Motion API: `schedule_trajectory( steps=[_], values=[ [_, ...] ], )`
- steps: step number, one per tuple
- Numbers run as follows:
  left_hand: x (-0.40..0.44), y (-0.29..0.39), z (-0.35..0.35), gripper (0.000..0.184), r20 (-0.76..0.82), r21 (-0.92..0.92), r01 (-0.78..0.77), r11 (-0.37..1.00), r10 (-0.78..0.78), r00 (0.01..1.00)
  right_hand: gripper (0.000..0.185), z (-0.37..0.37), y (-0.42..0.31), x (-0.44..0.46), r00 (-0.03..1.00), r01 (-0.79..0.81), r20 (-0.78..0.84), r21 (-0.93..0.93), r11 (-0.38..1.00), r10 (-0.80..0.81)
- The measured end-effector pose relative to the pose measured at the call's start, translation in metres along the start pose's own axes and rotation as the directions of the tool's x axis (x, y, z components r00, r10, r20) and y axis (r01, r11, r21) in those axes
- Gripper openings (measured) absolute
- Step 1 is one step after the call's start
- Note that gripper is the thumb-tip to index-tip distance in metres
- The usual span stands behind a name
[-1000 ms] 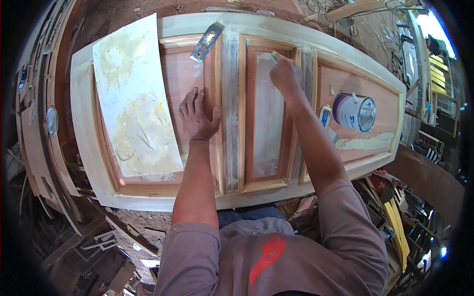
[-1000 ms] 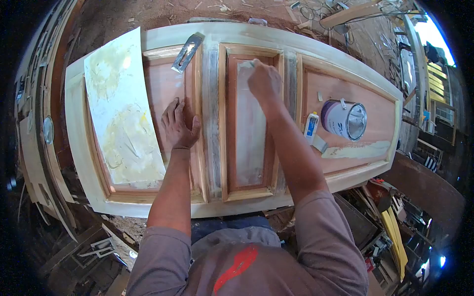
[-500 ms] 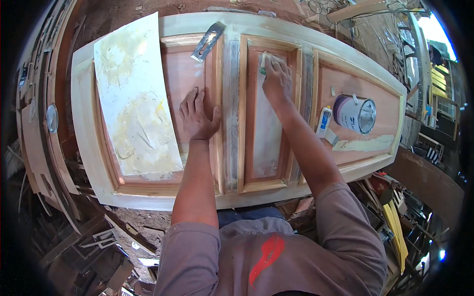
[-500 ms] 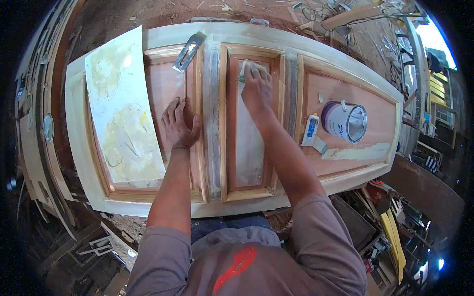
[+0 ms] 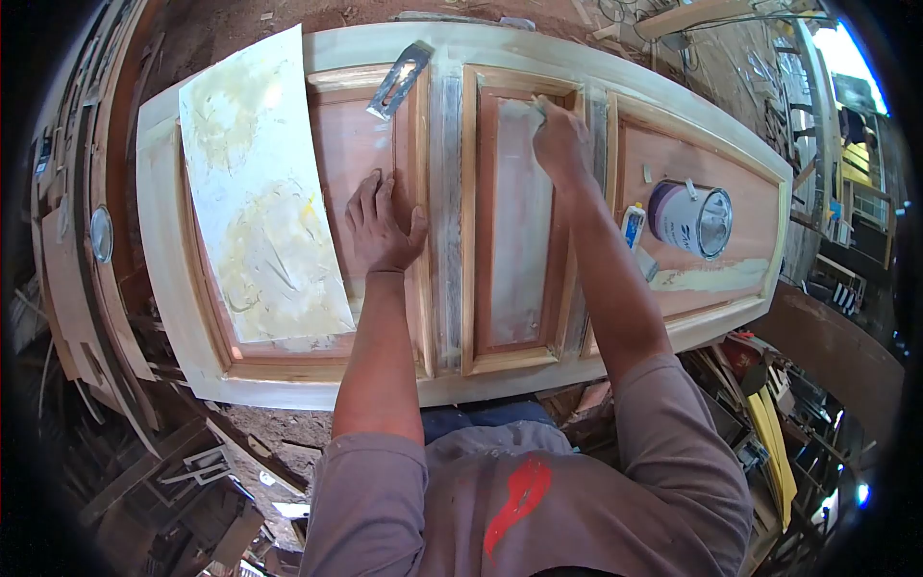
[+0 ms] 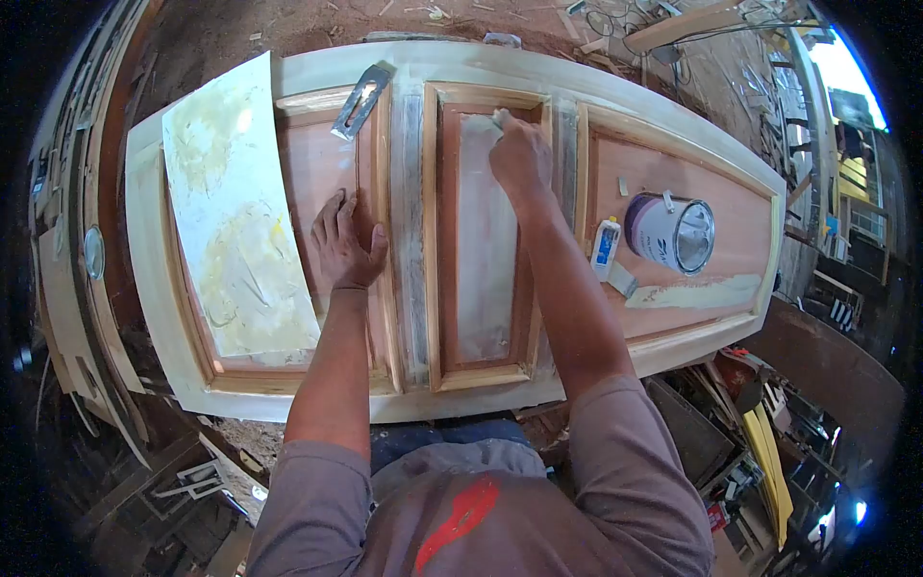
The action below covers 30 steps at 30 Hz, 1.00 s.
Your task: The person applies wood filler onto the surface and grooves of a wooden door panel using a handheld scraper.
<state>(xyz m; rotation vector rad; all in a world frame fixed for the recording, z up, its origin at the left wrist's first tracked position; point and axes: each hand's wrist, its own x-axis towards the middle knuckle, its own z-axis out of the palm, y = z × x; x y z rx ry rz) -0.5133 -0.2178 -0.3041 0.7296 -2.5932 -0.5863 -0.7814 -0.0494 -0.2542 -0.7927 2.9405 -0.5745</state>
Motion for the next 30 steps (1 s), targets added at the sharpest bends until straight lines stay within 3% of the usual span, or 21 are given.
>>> schedule_trajectory(
  steps=[3,6,9,12,15,18,20,26,28,30],
  values=[
    [0.001,-0.002,0.000,0.061,-0.004,-0.006,0.005,1.000,-0.005,1.000,0.046,0.004,-0.025,0.001,0.994,0.091,0.060,0.043,0.995,-0.094],
    [0.000,0.001,-0.001,0.060,0.000,-0.009,0.000,1.000,0.000,1.000,0.046,-0.008,-0.058,0.000,0.952,0.061,0.296,0.078,0.995,-0.082],
    [0.001,-0.001,0.000,0.064,-0.009,-0.005,-0.006,1.000,0.006,1.000,0.047,-0.036,-0.065,0.009,0.945,-0.011,0.323,0.157,0.987,-0.041],
    [0.001,-0.003,0.001,0.066,-0.014,-0.007,0.002,1.000,-0.002,1.000,0.045,-0.004,-0.012,0.021,0.978,0.192,0.048,0.163,0.968,-0.202],
    [0.000,-0.002,0.002,0.066,-0.014,-0.013,-0.006,1.000,0.005,1.000,0.047,0.003,0.000,0.010,0.915,0.389,0.061,0.139,0.911,-0.400],
    [0.000,-0.004,0.003,0.065,-0.028,-0.024,-0.009,1.000,0.008,1.000,0.048,0.004,0.002,-0.004,0.929,0.357,0.076,0.073,0.931,-0.362],
    [0.000,-0.003,0.003,0.064,-0.017,-0.016,-0.011,1.000,0.010,1.000,0.049,-0.007,0.000,-0.016,0.921,0.278,0.258,0.085,0.957,-0.291],
    [0.001,-0.002,0.001,0.062,-0.042,-0.003,-0.024,1.000,0.024,0.999,0.056,-0.030,0.000,-0.124,0.806,0.247,0.528,0.114,0.962,-0.269],
    [0.001,-0.003,0.002,0.062,-0.042,-0.010,-0.034,0.999,0.034,0.999,0.051,-0.041,-0.005,-0.178,0.795,0.248,0.538,0.132,0.960,-0.279],
    [0.001,-0.003,0.001,0.062,-0.042,-0.013,-0.036,0.999,0.035,0.998,0.052,-0.041,-0.006,-0.233,0.795,0.348,0.505,0.072,0.935,-0.335]
  ],
)
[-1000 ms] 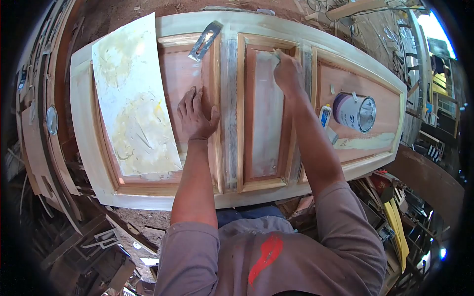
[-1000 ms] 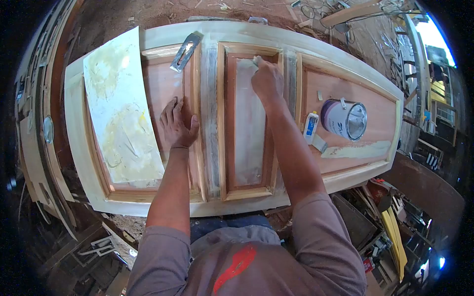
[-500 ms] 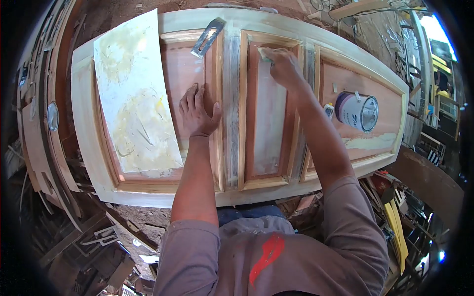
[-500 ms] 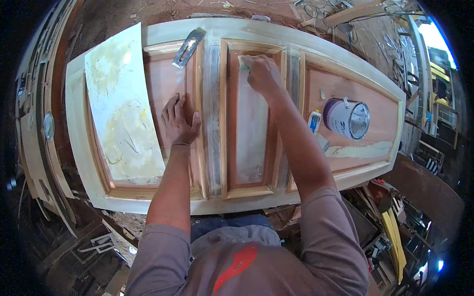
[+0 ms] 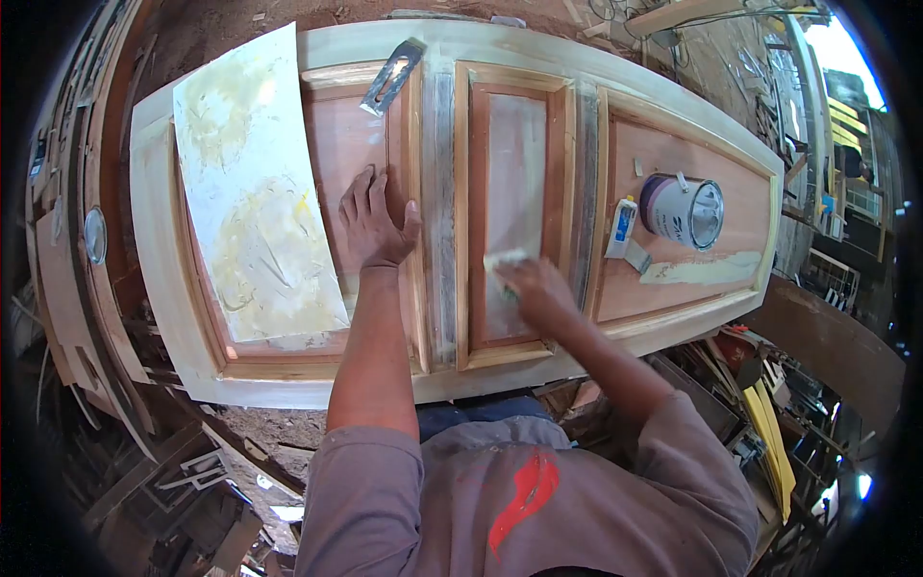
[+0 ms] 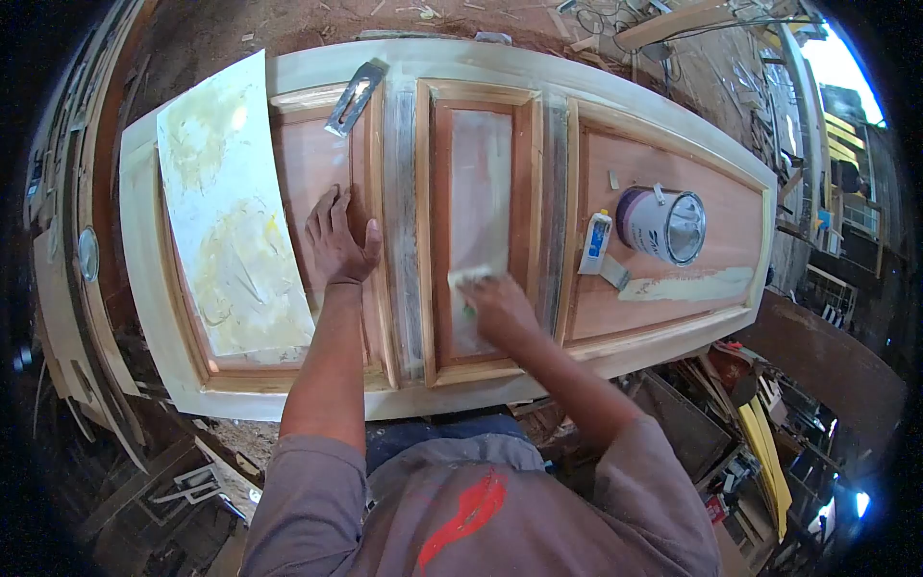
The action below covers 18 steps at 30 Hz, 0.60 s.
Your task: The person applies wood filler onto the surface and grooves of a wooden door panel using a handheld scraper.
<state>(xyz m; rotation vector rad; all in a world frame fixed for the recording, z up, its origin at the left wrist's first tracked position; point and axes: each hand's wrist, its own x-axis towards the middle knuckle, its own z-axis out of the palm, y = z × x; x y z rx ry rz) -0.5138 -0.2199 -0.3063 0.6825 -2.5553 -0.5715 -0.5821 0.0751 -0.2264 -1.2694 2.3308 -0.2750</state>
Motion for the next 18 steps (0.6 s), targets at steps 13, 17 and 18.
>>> schedule_trajectory(
  steps=[13,17,18],
  values=[
    [-0.003,-0.001,0.004,0.061,-0.005,0.012,-0.010,1.000,0.010,1.000,0.048,-0.084,0.136,0.193,0.922,-0.033,-0.383,0.066,0.997,0.056],
    [-0.004,-0.001,0.005,0.060,-0.015,0.044,-0.024,0.999,0.024,1.000,0.043,-0.086,0.113,0.172,0.962,-0.212,-0.174,0.021,0.977,0.212],
    [-0.004,0.000,0.004,0.059,-0.018,0.053,-0.025,0.998,0.026,0.999,0.043,-0.082,0.100,0.153,0.961,-0.254,-0.117,-0.010,0.967,0.251]
  ],
)
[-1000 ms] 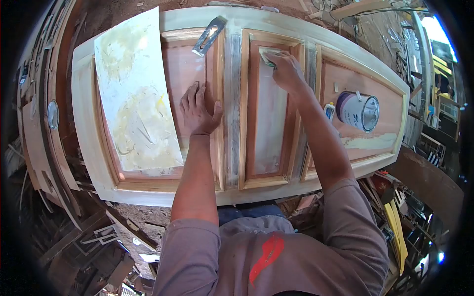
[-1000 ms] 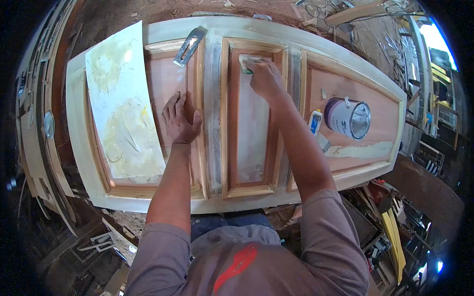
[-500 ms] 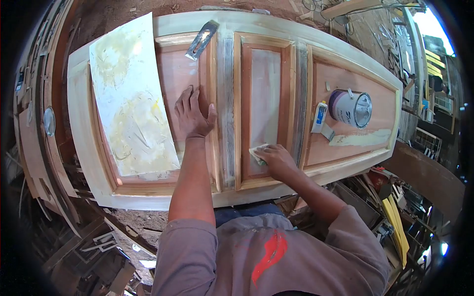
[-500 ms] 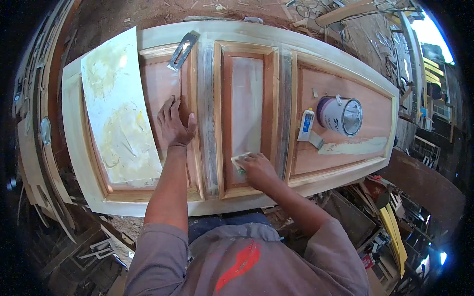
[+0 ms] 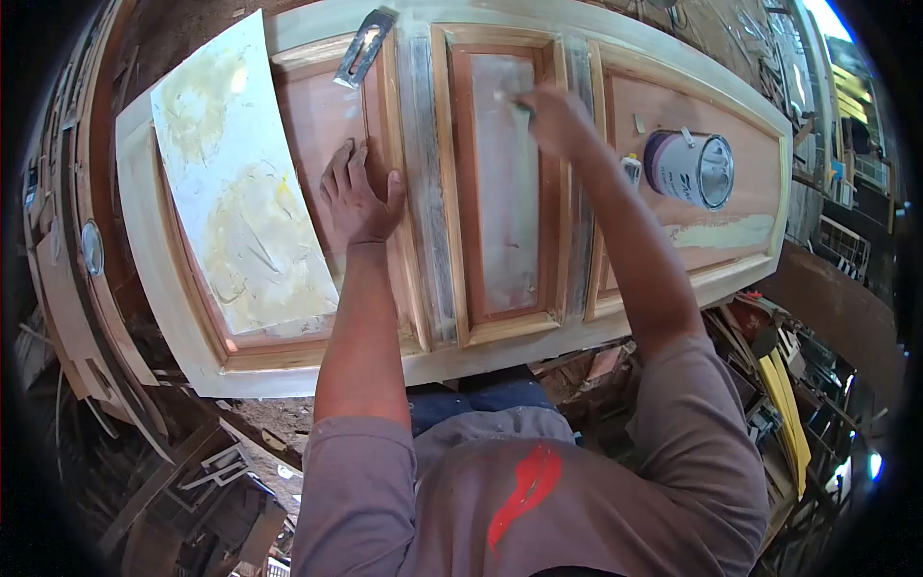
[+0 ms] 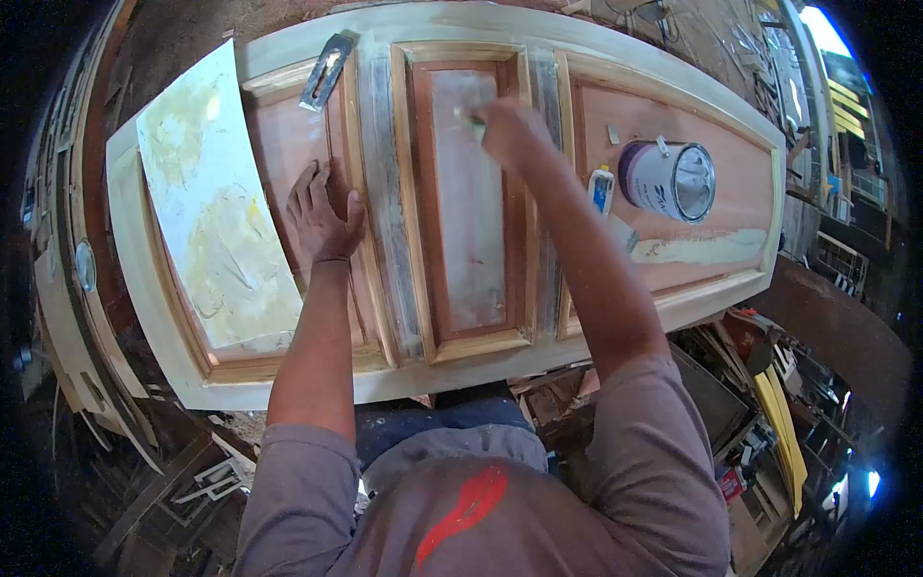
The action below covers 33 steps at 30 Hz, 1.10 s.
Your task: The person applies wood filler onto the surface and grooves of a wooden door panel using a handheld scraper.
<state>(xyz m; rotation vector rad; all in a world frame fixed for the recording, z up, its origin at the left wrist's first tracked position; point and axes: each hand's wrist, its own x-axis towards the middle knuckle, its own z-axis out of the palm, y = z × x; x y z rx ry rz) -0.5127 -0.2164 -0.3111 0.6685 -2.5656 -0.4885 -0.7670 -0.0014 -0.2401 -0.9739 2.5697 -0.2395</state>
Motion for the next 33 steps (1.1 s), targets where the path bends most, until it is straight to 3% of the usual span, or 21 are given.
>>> schedule_trajectory(
  steps=[2,4,6,11,13,16,18,20,22,25,26,28,30,33],
  values=[
    [0.000,0.001,0.001,0.058,-0.010,0.004,-0.015,1.000,0.015,1.000,0.042,0.027,-0.004,-0.056,0.999,-0.013,0.044,0.089,0.996,0.009],
    [-0.001,-0.002,0.003,0.058,-0.032,0.003,-0.031,1.000,0.031,0.999,0.043,0.066,-0.007,-0.125,0.996,0.085,-0.049,0.091,0.992,-0.080],
    [-0.002,-0.004,0.004,0.058,-0.032,-0.005,-0.026,1.000,0.026,0.999,0.044,0.059,-0.041,-0.191,0.994,-0.014,0.110,0.105,0.994,0.002],
    [-0.002,-0.002,0.003,0.059,-0.025,-0.003,-0.027,1.000,0.027,0.999,0.052,0.085,-0.070,-0.310,0.981,-0.026,0.195,0.209,0.978,-0.015],
    [0.000,-0.001,0.002,0.058,-0.017,-0.006,-0.023,1.000,0.023,1.000,0.056,0.083,-0.068,-0.319,0.962,-0.038,0.272,0.263,0.964,-0.036],
    [-0.001,-0.002,0.001,0.060,0.001,0.012,-0.010,1.000,0.010,1.000,0.055,0.072,-0.050,-0.281,0.980,-0.145,0.166,0.248,0.958,0.105],
    [-0.003,-0.005,0.004,0.060,-0.019,-0.004,-0.036,0.999,0.036,0.999,0.052,0.039,-0.040,-0.221,0.993,-0.111,0.059,0.283,0.953,0.099],
    [-0.003,-0.004,0.006,0.060,-0.030,0.003,-0.049,0.999,0.049,0.998,0.050,0.036,-0.016,-0.163,0.983,0.065,-0.184,0.261,0.963,-0.016],
    [-0.003,-0.004,0.005,0.060,-0.020,0.040,-0.044,0.998,0.045,0.999,0.054,0.026,-0.005,-0.122,0.988,0.065,-0.152,0.241,0.968,-0.028],
    [-0.002,-0.003,0.006,0.059,-0.051,0.016,-0.063,0.998,0.064,0.997,0.055,0.037,-0.004,-0.138,0.993,0.030,-0.116,0.259,0.966,0.000],
    [-0.003,-0.003,0.006,0.059,-0.049,0.010,-0.061,0.998,0.061,0.997,0.054,0.043,-0.007,-0.150,0.994,0.020,-0.109,0.271,0.962,0.010],
    [-0.003,-0.004,0.006,0.059,-0.052,-0.001,-0.061,0.998,0.061,0.997,0.052,0.049,-0.027,-0.199,0.989,-0.129,0.093,0.189,0.973,0.113],
    [-0.002,-0.004,0.004,0.059,-0.043,0.015,-0.057,0.998,0.058,0.997,0.047,0.075,-0.033,-0.255,0.982,-0.107,0.171,0.122,0.987,0.086],
    [-0.003,-0.002,0.003,0.058,-0.061,0.014,-0.069,0.998,0.069,0.996,0.048,0.078,-0.051,-0.316,0.986,-0.112,0.137,0.151,0.982,0.091]
  ],
)
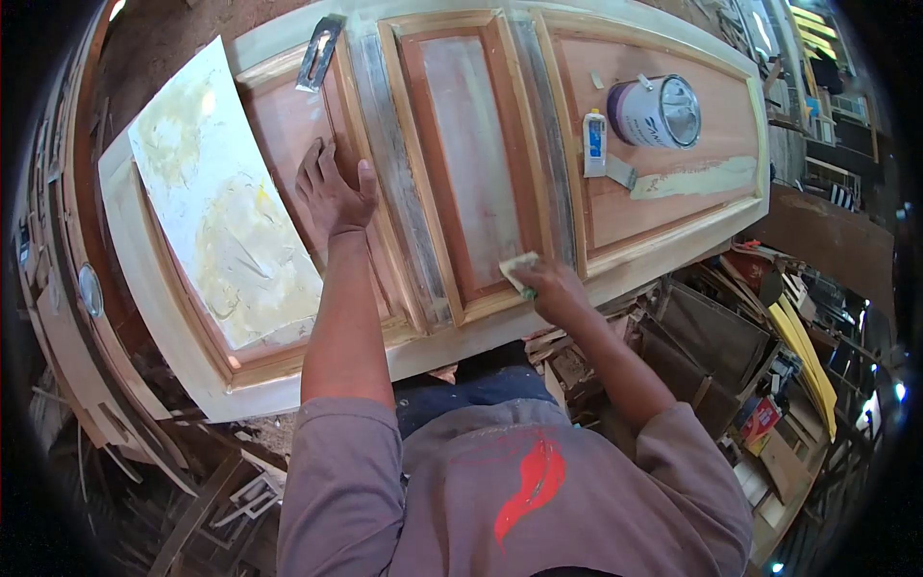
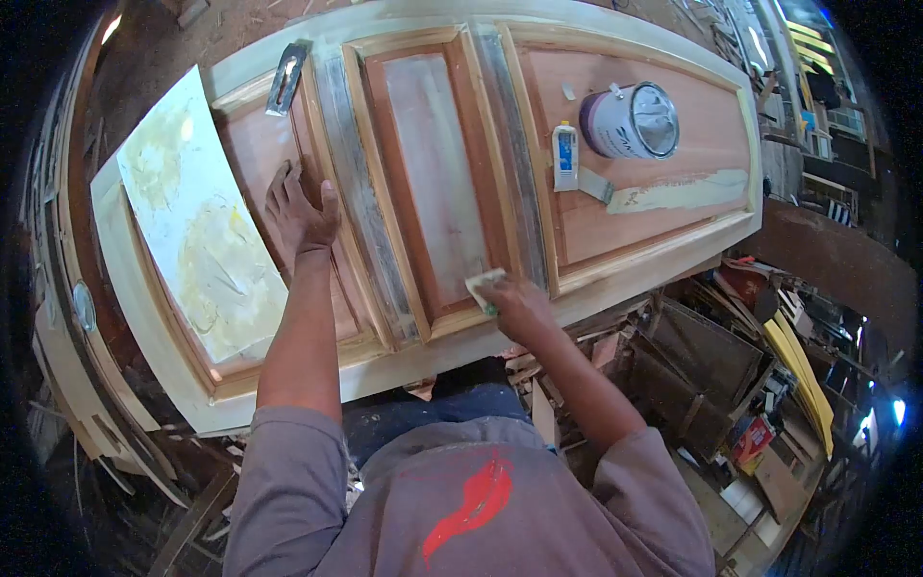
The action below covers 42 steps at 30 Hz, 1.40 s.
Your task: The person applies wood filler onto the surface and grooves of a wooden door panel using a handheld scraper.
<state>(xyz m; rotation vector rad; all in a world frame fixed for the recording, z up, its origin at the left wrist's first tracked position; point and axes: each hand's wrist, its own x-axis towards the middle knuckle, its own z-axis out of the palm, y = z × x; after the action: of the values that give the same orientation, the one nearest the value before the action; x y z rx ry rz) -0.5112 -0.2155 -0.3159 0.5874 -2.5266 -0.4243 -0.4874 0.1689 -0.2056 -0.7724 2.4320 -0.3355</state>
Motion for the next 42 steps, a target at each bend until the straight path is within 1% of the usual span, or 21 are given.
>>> schedule_trajectory(
  steps=[3,6,9,11,12,14,15,17,19,21,22,23,25,27,30,34,36,37,40,41,42],
  values=[
    [-0.002,-0.002,-0.001,0.054,-0.028,-0.063,-0.007,0.998,0.006,1.000,0.053,0.001,-0.002,-0.025,0.999,-0.033,0.037,0.154,0.988,0.027],
    [0.000,-0.008,0.002,0.050,-0.070,-0.146,-0.024,0.989,0.014,0.997,0.045,-0.012,-0.019,-0.039,0.976,-0.067,-0.156,0.450,0.891,0.152],
    [0.000,-0.015,-0.002,0.047,-0.061,-0.228,0.011,0.974,-0.026,0.998,0.034,-0.016,-0.025,-0.063,0.884,-0.192,-0.063,0.855,0.481,0.463],
    [0.003,-0.022,0.002,0.043,-0.095,-0.299,-0.004,0.954,-0.026,0.995,0.030,-0.013,-0.039,-0.082,0.866,-0.040,0.013,0.998,0.045,0.500],
    [0.002,-0.028,0.005,0.042,0.051,-0.353,0.094,0.931,-0.081,0.995,0.029,-0.013,-0.046,-0.093,0.863,0.036,0.062,0.983,-0.183,0.502],
    [0.007,-0.037,-0.002,0.039,0.333,-0.410,0.293,0.864,-0.157,0.930,0.031,-0.016,-0.064,-0.103,0.878,0.047,0.076,0.969,-0.243,0.472],
    [0.022,0.002,-0.076,0.033,0.530,-0.478,0.455,0.751,-0.166,0.831,0.032,-0.017,-0.073,-0.106,0.889,0.050,0.083,0.960,-0.276,0.450],
    [-0.010,-0.016,-0.092,0.027,0.322,-0.625,0.058,0.779,0.189,0.928,0.032,-0.014,-0.076,-0.110,0.906,0.012,0.108,0.960,-0.280,0.409],
    [-0.060,-0.013,-0.151,0.026,0.403,-0.579,0.209,0.788,0.053,0.914,0.030,-0.013,-0.092,-0.098,0.904,-0.018,0.101,0.980,-0.200,0.414],
    [-0.116,-0.032,-0.201,0.032,0.503,-0.414,0.258,0.873,-0.017,0.864,0.029,0.007,-0.081,-0.084,0.941,-0.106,0.062,0.987,0.117,0.332],
    [-0.130,-0.031,-0.239,0.033,0.617,-0.362,0.358,0.860,-0.066,0.784,0.029,0.014,-0.078,-0.073,0.958,-0.122,0.039,0.951,0.284,0.283],
    [-0.161,-0.040,-0.258,0.032,0.595,-0.276,0.431,0.859,-0.199,0.778,0.031,0.018,-0.087,-0.062,0.966,-0.101,0.016,0.943,0.318,0.258],
    [-0.218,-0.056,-0.302,0.032,0.490,-0.283,0.521,0.805,-0.345,0.800,0.034,0.012,-0.109,-0.031,0.992,0.014,-0.082,0.815,0.580,0.092],
    [-0.277,-0.065,-0.333,0.030,0.365,-0.251,0.675,0.694,-0.578,0.730,0.038,0.018,-0.125,-0.003,0.992,0.075,-0.123,0.579,0.812,-0.005],
    [-0.347,-0.061,-0.363,0.028,0.239,-0.206,0.831,0.517,-0.796,0.555,0.036,0.023,-0.157,0.063,0.977,0.213,-0.088,0.421,0.882,-0.194],
    [-0.387,-0.033,-0.367,0.025,0.153,-0.112,0.819,0.563,-0.804,0.574,0.030,-0.006,-0.261,0.125,0.952,0.302,-0.069,0.056,0.952,-0.298],
    [-0.384,-0.020,-0.357,0.024,0.129,-0.170,0.783,0.598,-0.774,0.620,0.031,0.007,-0.295,0.169,0.817,0.568,-0.195,0.100,0.817,-0.543],
    [-0.377,-0.019,-0.353,0.022,0.122,-0.192,0.721,0.666,-0.712,0.691,0.034,0.012,-0.313,0.190,0.825,0.559,-0.166,0.103,0.823,-0.540],
    [-0.350,-0.026,-0.334,0.023,0.156,-0.248,0.669,0.701,-0.652,0.742,0.043,0.047,-0.354,0.270,0.815,0.580,-0.134,0.161,0.799,-0.564],
    [-0.337,-0.028,-0.333,0.024,0.188,-0.315,0.697,0.644,-0.678,0.711,0.046,0.062,-0.360,0.290,0.808,0.589,-0.128,0.194,0.784,-0.575],
    [-0.325,-0.030,-0.332,0.026,0.221,-0.382,0.720,0.580,-0.699,0.680,0.045,0.056,-0.372,0.294,0.787,0.610,-0.144,0.031,0.792,-0.600]
  ],
)
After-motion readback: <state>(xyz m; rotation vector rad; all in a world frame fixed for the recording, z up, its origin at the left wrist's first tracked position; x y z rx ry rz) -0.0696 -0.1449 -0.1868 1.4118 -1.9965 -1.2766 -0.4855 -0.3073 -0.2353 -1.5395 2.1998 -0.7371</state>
